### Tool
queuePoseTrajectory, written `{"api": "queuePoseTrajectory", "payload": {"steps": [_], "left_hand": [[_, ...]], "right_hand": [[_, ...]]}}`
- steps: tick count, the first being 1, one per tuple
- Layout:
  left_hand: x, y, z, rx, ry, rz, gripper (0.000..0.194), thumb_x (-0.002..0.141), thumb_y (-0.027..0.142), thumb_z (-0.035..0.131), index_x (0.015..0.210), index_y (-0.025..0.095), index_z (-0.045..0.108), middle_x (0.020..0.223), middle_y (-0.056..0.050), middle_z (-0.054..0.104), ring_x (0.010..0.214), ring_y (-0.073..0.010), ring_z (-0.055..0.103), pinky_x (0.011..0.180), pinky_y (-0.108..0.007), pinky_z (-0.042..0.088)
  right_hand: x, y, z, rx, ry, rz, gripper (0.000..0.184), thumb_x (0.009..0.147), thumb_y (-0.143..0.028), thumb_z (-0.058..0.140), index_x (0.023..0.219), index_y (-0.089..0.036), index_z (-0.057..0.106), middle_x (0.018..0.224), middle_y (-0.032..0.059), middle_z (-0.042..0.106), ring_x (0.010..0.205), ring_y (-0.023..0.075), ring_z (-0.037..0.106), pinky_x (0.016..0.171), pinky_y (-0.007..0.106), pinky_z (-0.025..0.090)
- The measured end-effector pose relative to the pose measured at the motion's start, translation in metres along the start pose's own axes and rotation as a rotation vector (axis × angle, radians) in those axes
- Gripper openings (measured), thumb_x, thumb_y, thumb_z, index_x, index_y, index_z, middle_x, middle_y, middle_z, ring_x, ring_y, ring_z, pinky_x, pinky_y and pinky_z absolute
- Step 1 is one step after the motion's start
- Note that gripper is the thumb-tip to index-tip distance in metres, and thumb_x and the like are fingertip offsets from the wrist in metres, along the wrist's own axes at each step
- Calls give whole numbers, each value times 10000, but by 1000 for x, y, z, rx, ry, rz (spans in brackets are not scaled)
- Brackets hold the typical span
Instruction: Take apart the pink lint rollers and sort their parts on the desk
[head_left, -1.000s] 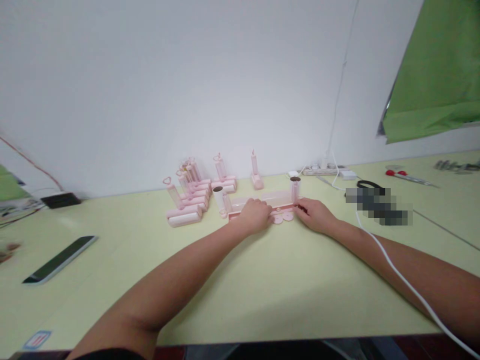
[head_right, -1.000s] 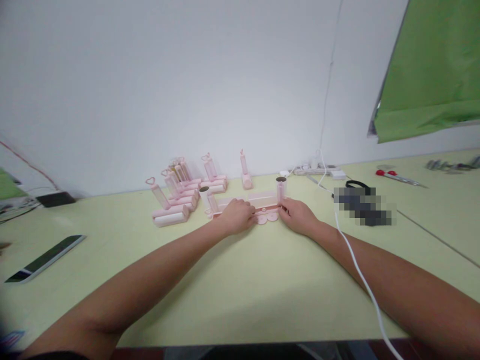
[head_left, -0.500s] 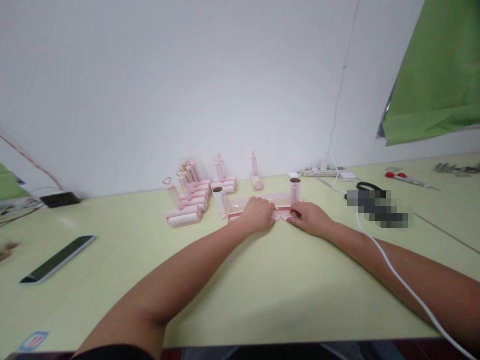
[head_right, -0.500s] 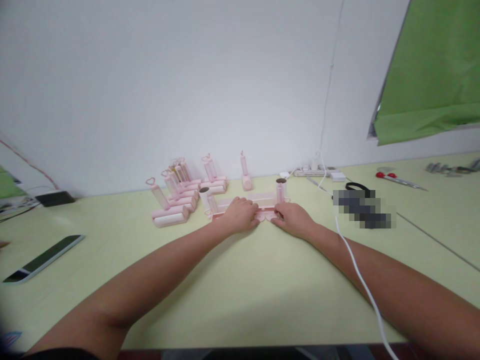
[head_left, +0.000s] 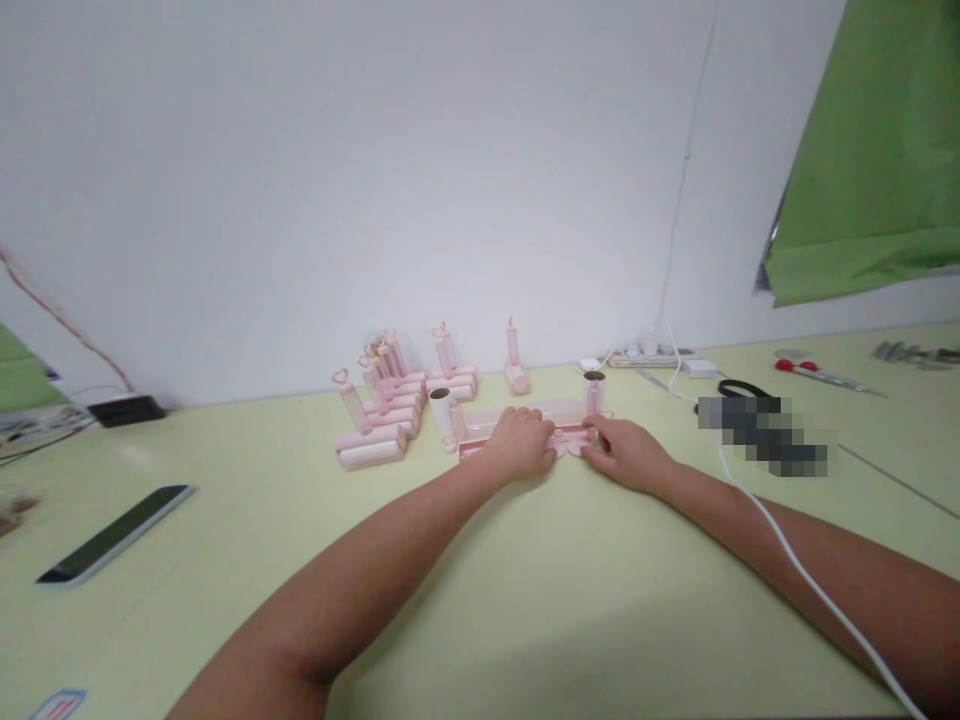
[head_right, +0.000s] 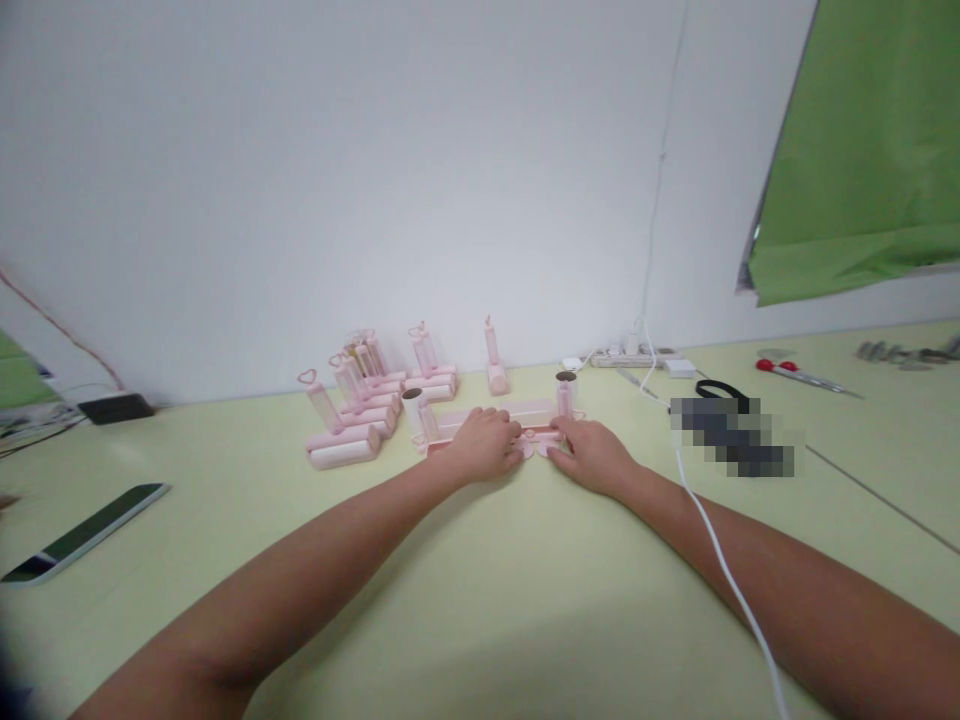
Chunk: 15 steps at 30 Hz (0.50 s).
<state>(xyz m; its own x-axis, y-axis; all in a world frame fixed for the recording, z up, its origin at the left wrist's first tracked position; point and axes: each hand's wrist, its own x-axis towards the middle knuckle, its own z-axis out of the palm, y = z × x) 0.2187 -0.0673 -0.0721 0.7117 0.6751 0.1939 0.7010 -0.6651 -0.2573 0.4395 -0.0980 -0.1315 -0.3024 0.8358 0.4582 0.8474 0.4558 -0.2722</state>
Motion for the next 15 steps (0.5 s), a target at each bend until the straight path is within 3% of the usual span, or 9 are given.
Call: {"api": "queuePoseTrajectory", "payload": {"steps": [5, 11, 15], "left_hand": [[23, -24, -15, -77, 97, -179, 311, 841, 434, 536, 1029, 228, 672, 996, -90, 637, 986, -264, 593, 886, -409, 439], [82, -86, -32, -92, 179, -417, 430, 885, 386, 480, 1286, 249, 548, 1221, -130, 520, 1114, -273, 546, 945, -408, 435], [118, -117, -36, -116, 183, -492, 547, 875, 371, 501, 1409, 271, 436, 1381, -155, 424, 1225, -307, 483, 998, -435, 406]], "right_hand": [[0, -2, -2, 22, 64, -27, 263, 895, -330, 520, 1093, -177, 597, 705, 18, 611, 674, 183, 549, 654, 279, 353], [1, -4, -3, 59, 122, -64, 217, 897, -279, 505, 1045, -174, 623, 731, 28, 619, 692, 186, 536, 680, 292, 367], [2, -4, -3, 105, 139, -105, 208, 888, -250, 512, 1033, -169, 636, 786, 52, 650, 743, 198, 557, 731, 311, 402]]}}
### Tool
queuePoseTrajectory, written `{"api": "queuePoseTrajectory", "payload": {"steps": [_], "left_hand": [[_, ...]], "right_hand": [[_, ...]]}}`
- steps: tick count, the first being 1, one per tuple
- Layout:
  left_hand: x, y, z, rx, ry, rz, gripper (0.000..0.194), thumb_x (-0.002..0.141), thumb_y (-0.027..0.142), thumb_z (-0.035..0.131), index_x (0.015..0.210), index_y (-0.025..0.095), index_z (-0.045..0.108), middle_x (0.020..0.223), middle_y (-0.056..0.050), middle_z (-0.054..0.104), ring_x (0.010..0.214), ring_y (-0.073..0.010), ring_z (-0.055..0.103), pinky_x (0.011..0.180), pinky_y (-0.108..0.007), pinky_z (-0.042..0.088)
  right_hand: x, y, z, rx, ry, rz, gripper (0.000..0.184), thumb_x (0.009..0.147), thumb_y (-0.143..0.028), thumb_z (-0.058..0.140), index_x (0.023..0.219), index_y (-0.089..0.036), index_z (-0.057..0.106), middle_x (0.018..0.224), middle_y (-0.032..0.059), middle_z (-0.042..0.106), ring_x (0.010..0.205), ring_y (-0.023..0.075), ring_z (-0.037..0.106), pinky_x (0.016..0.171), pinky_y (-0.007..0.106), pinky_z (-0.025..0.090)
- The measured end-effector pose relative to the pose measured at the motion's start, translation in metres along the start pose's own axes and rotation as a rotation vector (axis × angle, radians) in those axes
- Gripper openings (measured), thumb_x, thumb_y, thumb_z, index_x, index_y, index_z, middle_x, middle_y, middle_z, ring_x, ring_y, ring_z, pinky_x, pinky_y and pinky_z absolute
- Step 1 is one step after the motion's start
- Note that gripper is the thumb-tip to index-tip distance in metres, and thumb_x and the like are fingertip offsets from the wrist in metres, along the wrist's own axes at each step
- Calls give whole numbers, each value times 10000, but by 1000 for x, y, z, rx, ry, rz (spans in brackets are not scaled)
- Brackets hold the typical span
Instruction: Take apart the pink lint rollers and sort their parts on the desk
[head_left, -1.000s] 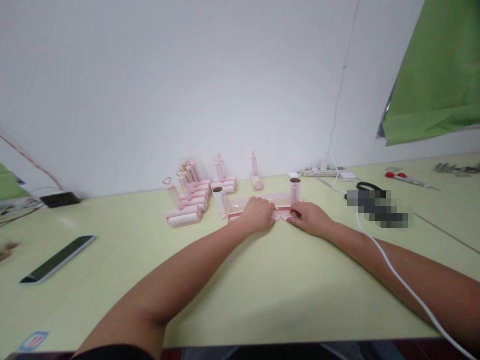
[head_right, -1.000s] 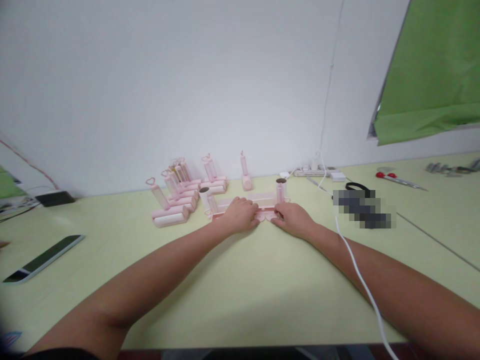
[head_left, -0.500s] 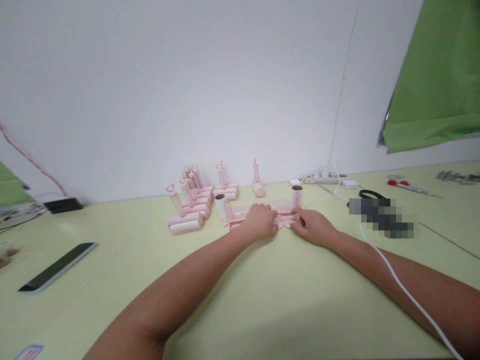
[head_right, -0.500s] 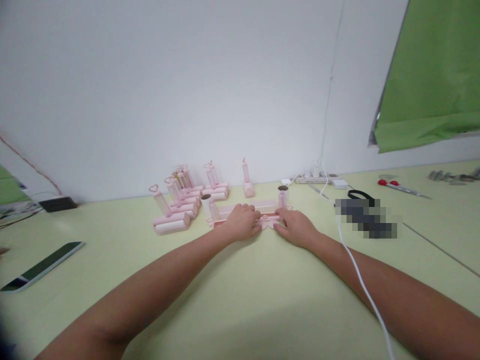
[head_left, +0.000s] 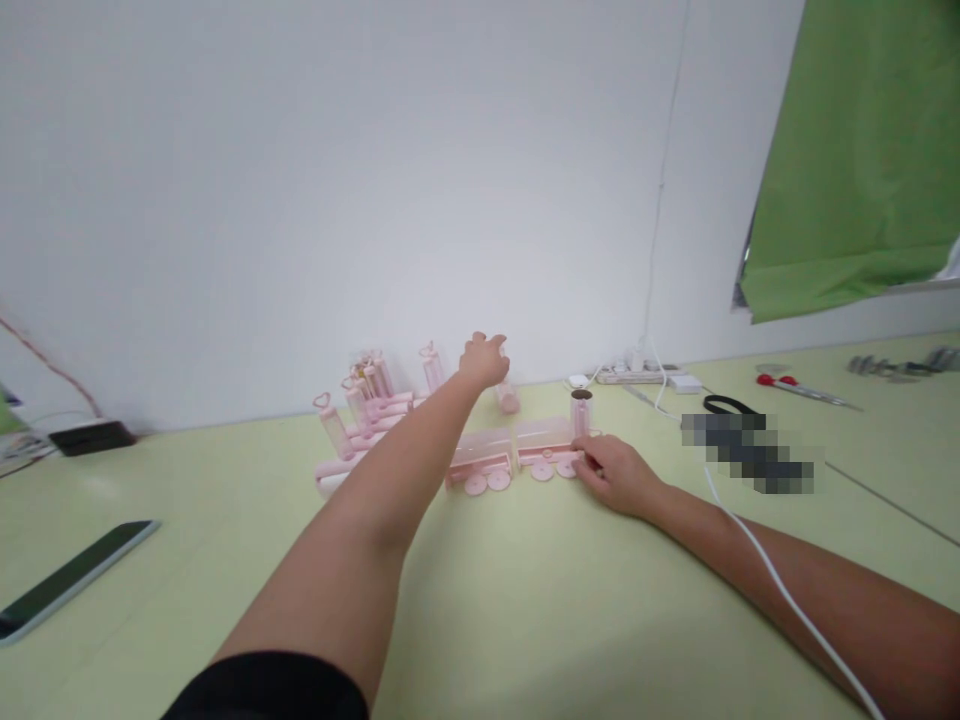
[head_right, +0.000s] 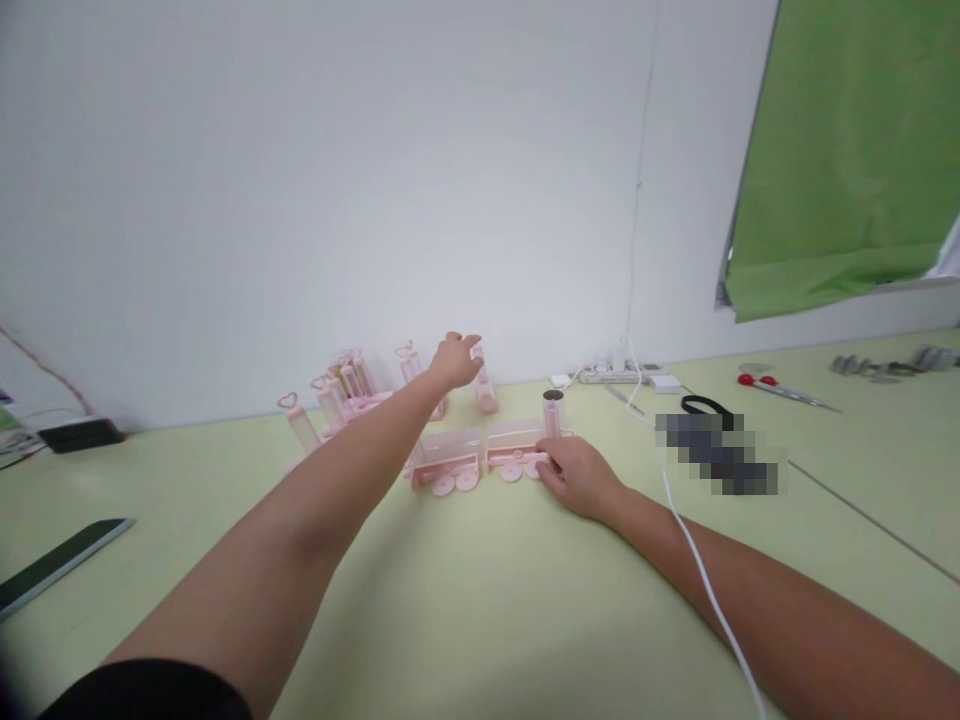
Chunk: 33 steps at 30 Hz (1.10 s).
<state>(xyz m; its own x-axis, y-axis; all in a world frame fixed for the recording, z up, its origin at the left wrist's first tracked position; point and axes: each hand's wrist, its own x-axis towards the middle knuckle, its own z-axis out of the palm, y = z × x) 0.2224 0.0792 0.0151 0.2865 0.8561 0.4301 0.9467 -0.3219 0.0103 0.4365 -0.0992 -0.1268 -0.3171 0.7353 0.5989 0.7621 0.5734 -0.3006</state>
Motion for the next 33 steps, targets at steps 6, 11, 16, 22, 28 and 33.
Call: {"api": "queuePoseTrajectory", "payload": {"steps": [6, 11, 16, 22, 28, 33], "left_hand": [[39, -3, 8, -18, -62, 6, 500, 857, 310, 535, 1342, 189, 523, 1318, -146, 561, 1179, -257, 530, 1008, -368, 402], [43, -9, 9, 4, -28, -36, 322, 907, 313, 450, 1039, 142, 688, 1089, -167, 669, 1075, -264, 594, 951, -372, 435], [42, -11, 1, -11, 48, -58, 383, 935, 329, 419, 1244, 170, 579, 1257, -171, 577, 1132, -263, 572, 966, -375, 430], [45, -10, 0, -64, -36, 0, 399, 890, 292, 520, 1274, 188, 546, 1257, -123, 622, 1150, -210, 574, 997, -300, 400], [44, -9, 1, -90, 24, -70, 303, 882, 256, 498, 1164, 192, 587, 1141, -130, 673, 1078, -235, 613, 908, -332, 450], [39, -7, -5, -147, 115, -139, 234, 858, 210, 513, 1074, 188, 601, 1073, -129, 685, 1032, -236, 627, 859, -329, 461]], "right_hand": [[2, -2, -2, 72, 15, -52, 248, 901, -244, 504, 1089, -157, 640, 881, 88, 699, 806, 216, 600, 797, 357, 442], [5, -5, -5, 97, 42, -102, 231, 908, -226, 495, 1074, -163, 642, 953, 98, 712, 832, 217, 608, 822, 369, 441], [7, -8, -4, 123, 62, -69, 206, 893, -213, 512, 1040, -159, 646, 836, 73, 693, 766, 205, 591, 769, 352, 440], [7, -7, -1, 136, 61, -48, 202, 888, -206, 515, 1026, -159, 655, 849, 81, 692, 785, 208, 598, 748, 343, 443], [9, -5, 0, 141, 56, -61, 158, 885, -199, 510, 946, -189, 656, 835, 65, 693, 780, 208, 592, 753, 349, 434], [8, -5, 0, 152, 54, -61, 149, 886, -204, 502, 917, -204, 648, 820, 63, 678, 780, 211, 587, 742, 350, 432]]}}
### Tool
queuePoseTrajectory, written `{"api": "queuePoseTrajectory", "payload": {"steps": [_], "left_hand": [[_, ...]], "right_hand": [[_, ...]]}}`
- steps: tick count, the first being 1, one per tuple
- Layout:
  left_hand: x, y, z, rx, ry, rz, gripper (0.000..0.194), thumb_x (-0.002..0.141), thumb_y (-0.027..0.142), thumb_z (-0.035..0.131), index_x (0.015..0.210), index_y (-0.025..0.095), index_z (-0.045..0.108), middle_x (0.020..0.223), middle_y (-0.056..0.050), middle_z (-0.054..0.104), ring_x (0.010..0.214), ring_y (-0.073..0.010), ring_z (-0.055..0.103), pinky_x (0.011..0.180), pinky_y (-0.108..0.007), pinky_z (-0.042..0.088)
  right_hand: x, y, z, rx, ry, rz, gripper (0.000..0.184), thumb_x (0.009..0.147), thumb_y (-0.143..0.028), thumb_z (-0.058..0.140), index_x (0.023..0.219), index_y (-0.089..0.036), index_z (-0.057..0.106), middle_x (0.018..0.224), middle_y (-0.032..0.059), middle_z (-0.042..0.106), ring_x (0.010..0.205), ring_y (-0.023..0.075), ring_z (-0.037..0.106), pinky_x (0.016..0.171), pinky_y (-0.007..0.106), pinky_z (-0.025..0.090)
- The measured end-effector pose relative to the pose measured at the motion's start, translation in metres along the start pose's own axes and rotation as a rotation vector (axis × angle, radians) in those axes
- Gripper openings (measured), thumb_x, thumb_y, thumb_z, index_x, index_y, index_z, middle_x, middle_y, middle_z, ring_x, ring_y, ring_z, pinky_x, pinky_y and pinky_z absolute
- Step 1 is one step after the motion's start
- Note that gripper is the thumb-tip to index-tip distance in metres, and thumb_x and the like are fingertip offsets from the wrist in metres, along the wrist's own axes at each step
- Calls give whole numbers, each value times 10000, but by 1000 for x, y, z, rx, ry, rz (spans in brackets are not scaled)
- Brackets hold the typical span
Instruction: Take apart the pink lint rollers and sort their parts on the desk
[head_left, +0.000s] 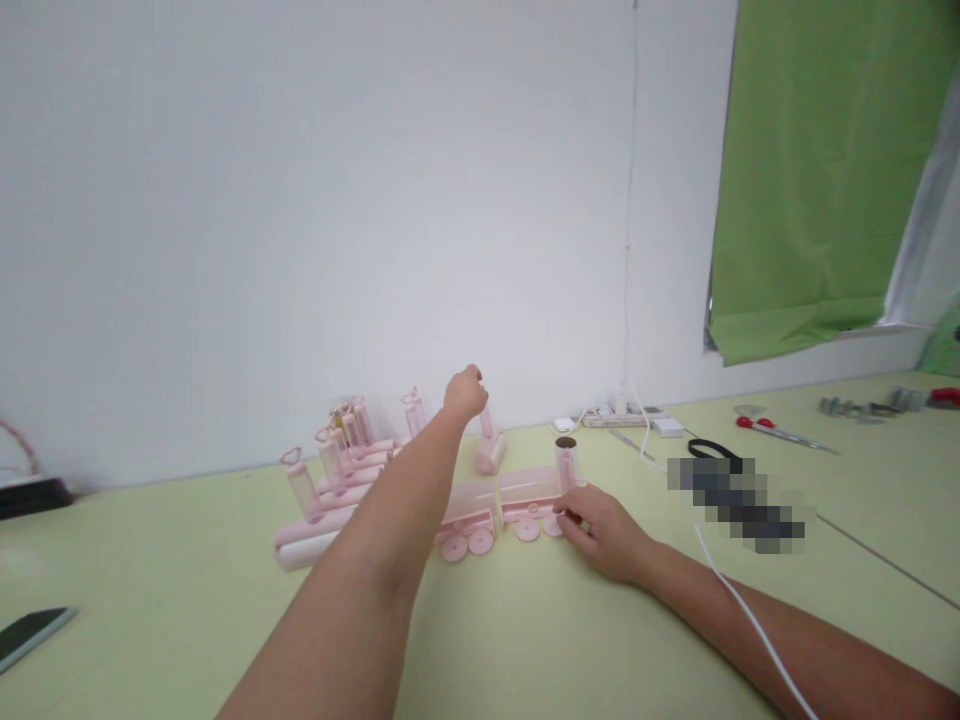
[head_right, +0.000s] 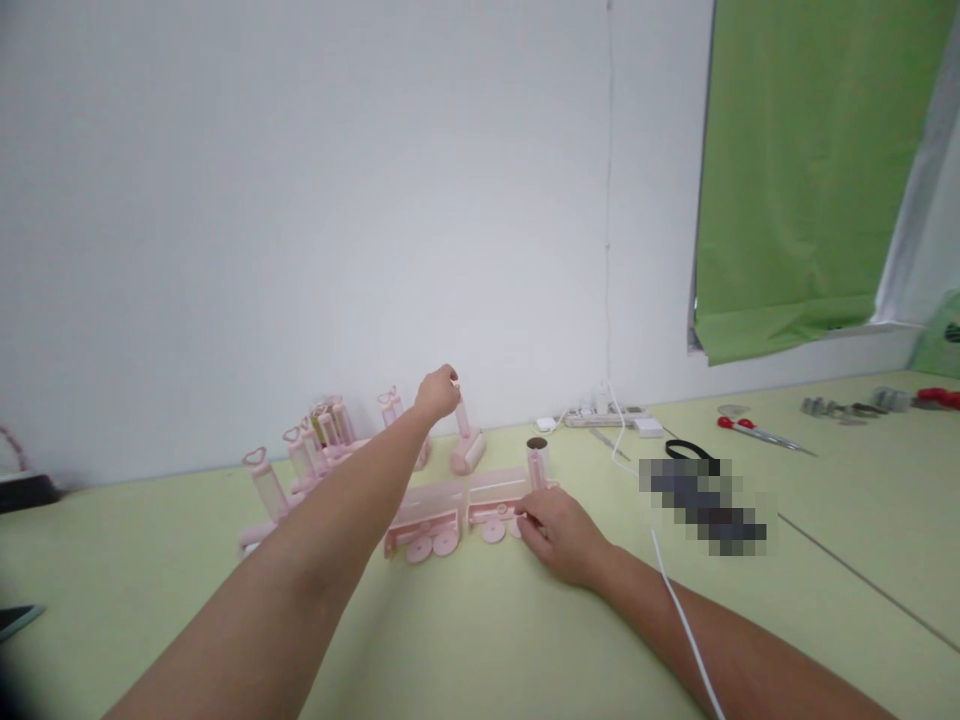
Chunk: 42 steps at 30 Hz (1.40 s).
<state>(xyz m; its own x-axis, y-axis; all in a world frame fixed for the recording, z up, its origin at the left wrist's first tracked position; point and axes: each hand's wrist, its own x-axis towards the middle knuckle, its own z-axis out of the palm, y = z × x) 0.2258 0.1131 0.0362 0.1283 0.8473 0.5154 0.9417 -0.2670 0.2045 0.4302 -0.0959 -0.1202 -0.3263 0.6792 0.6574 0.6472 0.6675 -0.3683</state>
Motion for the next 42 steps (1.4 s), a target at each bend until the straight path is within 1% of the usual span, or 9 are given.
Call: {"api": "queuePoseTrajectory", "payload": {"steps": [7, 11, 16, 22, 25, 31, 33, 37, 42], "left_hand": [[-3, 6, -41, -143, 162, 11, 111, 862, 246, 515, 940, 199, 578, 950, -71, 690, 915, -195, 629, 793, -309, 469], [-18, 17, -80, -263, 239, 93, 86, 860, 280, 525, 876, 201, 555, 841, -30, 674, 790, -158, 632, 716, -282, 486], [-90, 33, -129, -941, 269, 135, 197, 761, 305, 658, 778, 191, 498, 630, 22, 582, 548, -132, 597, 536, -264, 500], [-193, 31, -157, -1253, 245, 0, 282, 721, 341, 738, 864, 222, 525, 727, 16, 600, 555, -116, 595, 511, -242, 503], [-221, 23, -149, -1304, 172, -33, 399, 696, 352, 762, 1028, 261, 561, 917, -15, 634, 730, -143, 633, 592, -247, 524], [-251, 18, -108, -1290, -311, -94, 345, 762, 499, 688, 966, 221, 693, 883, -35, 702, 791, -219, 656, 677, -324, 533], [-251, 11, -100, -1303, -261, -134, 333, 760, 503, 690, 918, 210, 704, 802, -21, 695, 758, -219, 654, 672, -328, 535], [-241, -21, -95, -1413, 108, -316, 389, 720, 539, 711, 872, 181, 686, 730, -20, 686, 717, -196, 650, 623, -291, 528], [-237, -56, -91, -1559, 255, -448, 443, 626, 481, 799, 870, 138, 659, 737, -15, 688, 641, -141, 628, 576, -231, 493]], "right_hand": [[1, 0, -4, 72, 23, 58, 158, 904, -245, 501, 942, -213, 650, 842, 63, 665, 798, 222, 585, 767, 378, 441], [6, -8, -6, 385, 102, 242, 212, 905, -379, 544, 1003, -214, 635, 814, 42, 645, 766, 211, 600, 716, 356, 466], [16, -45, -9, 1065, 133, 571, 556, 849, -548, 613, 1290, -240, 474, 1088, 104, 651, 866, 221, 641, 684, 351, 520], [18, -99, -18, 1440, 67, 486, 492, 838, -517, 660, 1214, -220, 548, 1155, 106, 659, 999, 246, 637, 825, 376, 513], [21, -114, -20, 1402, 86, 499, 489, 827, -494, 684, 1213, -231, 537, 1188, 103, 652, 988, 245, 640, 808, 378, 518], [38, -131, -9, 1292, 96, 386, 572, 725, -417, 799, 1192, -269, 502, 1203, 79, 649, 1049, 251, 628, 888, 413, 508], [42, -129, -8, 1254, 103, 378, 568, 732, -402, 794, 1192, -264, 492, 1146, 72, 670, 1012, 240, 643, 875, 403, 515], [40, -108, -19, 1003, 114, 390, 527, 824, -446, 684, 1262, -252, 466, 1114, 81, 671, 938, 243, 657, 779, 400, 544], [23, -81, -21, 239, -47, 190, 653, 779, -403, 721, 1367, -231, 494, 1247, 107, 597, 1135, 282, 557, 994, 466, 435]]}}
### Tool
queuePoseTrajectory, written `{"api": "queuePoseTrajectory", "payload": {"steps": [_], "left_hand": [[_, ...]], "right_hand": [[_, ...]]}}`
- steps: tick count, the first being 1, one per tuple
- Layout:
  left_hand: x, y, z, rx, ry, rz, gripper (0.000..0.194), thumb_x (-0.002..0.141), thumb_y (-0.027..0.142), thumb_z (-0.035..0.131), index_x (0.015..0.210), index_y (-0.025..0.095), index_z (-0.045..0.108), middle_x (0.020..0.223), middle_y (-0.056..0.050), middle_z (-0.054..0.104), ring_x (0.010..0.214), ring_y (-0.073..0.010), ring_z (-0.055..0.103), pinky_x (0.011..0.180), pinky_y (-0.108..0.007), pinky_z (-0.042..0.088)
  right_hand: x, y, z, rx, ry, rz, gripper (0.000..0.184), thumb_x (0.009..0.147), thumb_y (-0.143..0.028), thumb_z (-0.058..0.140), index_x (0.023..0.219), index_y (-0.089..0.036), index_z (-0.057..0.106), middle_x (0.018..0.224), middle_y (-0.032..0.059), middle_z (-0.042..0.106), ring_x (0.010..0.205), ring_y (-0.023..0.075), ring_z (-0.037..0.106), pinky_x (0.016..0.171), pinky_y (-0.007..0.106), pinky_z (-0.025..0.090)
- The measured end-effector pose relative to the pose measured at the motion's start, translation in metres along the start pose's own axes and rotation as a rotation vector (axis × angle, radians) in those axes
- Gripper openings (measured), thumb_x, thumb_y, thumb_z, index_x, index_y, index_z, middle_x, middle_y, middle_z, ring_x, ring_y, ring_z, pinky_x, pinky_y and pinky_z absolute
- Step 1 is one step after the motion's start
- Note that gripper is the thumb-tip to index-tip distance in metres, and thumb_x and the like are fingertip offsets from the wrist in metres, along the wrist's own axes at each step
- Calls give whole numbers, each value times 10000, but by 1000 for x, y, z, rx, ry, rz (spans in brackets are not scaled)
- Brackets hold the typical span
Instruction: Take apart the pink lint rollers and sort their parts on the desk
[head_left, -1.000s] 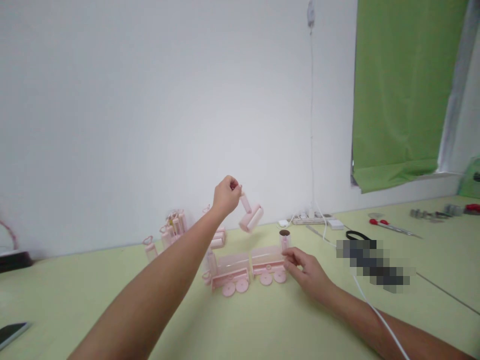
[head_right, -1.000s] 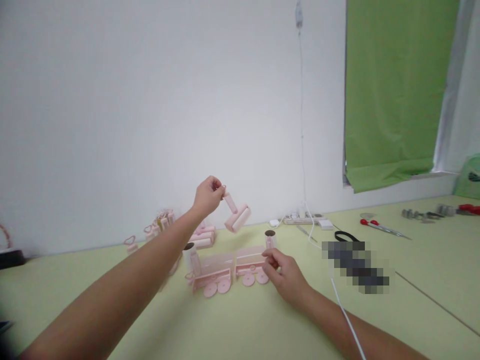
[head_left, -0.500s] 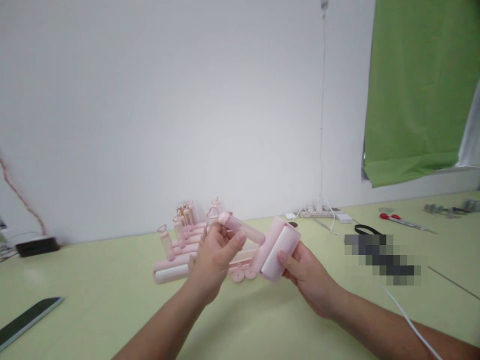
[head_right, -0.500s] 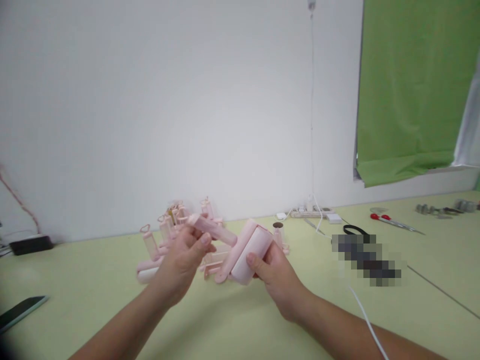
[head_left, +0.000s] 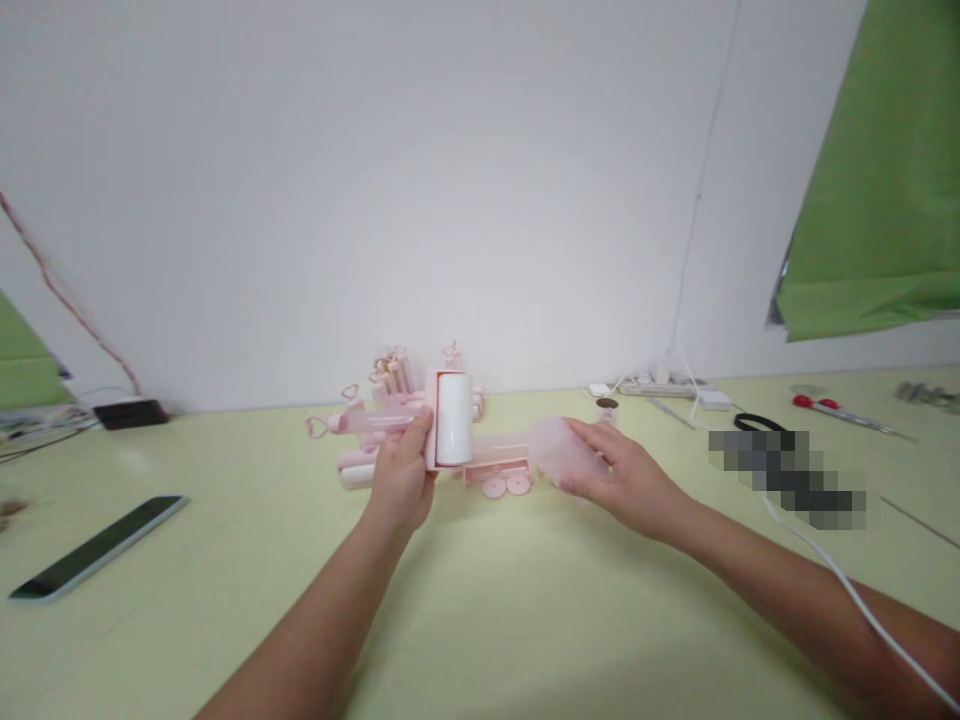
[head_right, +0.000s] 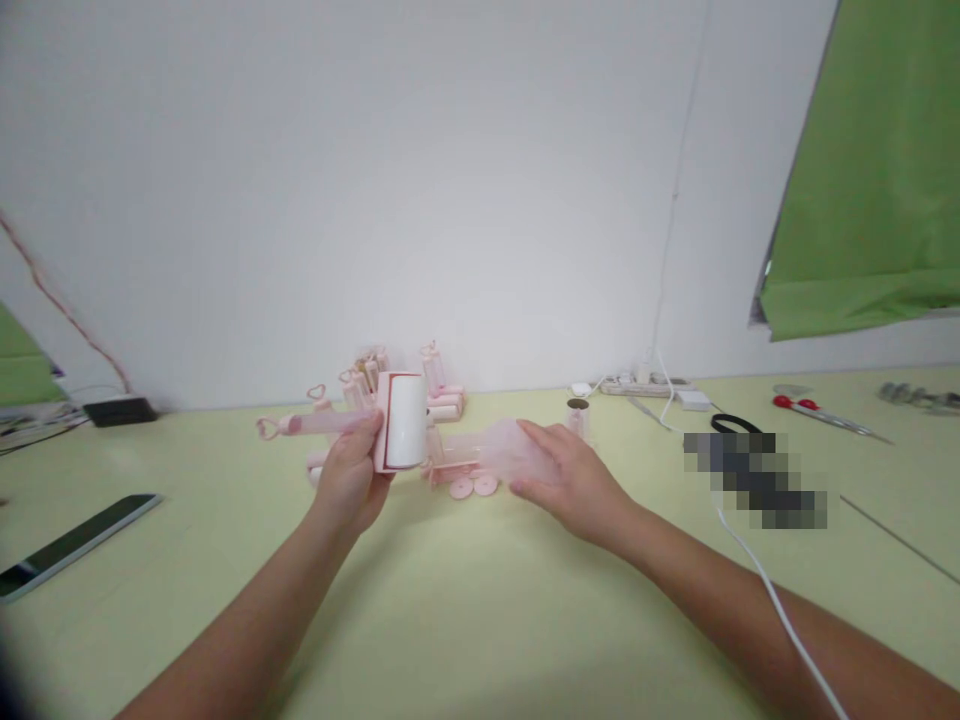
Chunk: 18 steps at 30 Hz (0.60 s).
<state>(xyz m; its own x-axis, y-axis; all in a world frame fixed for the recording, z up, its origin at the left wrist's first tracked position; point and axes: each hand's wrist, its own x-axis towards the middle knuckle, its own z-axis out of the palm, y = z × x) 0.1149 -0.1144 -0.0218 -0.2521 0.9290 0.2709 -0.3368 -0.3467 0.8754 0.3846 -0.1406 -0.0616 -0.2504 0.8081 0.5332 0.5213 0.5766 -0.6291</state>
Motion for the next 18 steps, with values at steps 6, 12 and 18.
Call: {"api": "queuePoseTrajectory", "payload": {"steps": [6, 12, 18], "left_hand": [[-12, -15, -4, 71, -56, -28, 412, 657, 466, 785, 817, 106, 665, 713, -14, 663, 621, -121, 574, 564, -214, 449], [-21, -24, -1, 171, -118, -13, 367, 702, 467, 748, 739, 116, 647, 641, 7, 605, 570, -107, 508, 534, -210, 405], [-30, -37, 4, 227, -214, -45, 390, 730, 485, 726, 807, 105, 683, 730, -29, 659, 634, -137, 566, 561, -222, 426]], "right_hand": [[-25, 15, 29, -280, -189, -139, 532, 782, -323, 700, 1261, -165, 529, 1223, 138, 607, 1115, 286, 539, 970, 461, 441], [-28, 20, 35, -334, -221, -220, 384, 824, -223, 615, 1202, -168, 576, 1196, 122, 618, 1104, 274, 533, 985, 450, 433], [-27, 22, 39, -290, -162, -248, 424, 839, -221, 605, 1257, -158, 568, 1303, 145, 568, 1210, 284, 490, 1054, 474, 388]]}}
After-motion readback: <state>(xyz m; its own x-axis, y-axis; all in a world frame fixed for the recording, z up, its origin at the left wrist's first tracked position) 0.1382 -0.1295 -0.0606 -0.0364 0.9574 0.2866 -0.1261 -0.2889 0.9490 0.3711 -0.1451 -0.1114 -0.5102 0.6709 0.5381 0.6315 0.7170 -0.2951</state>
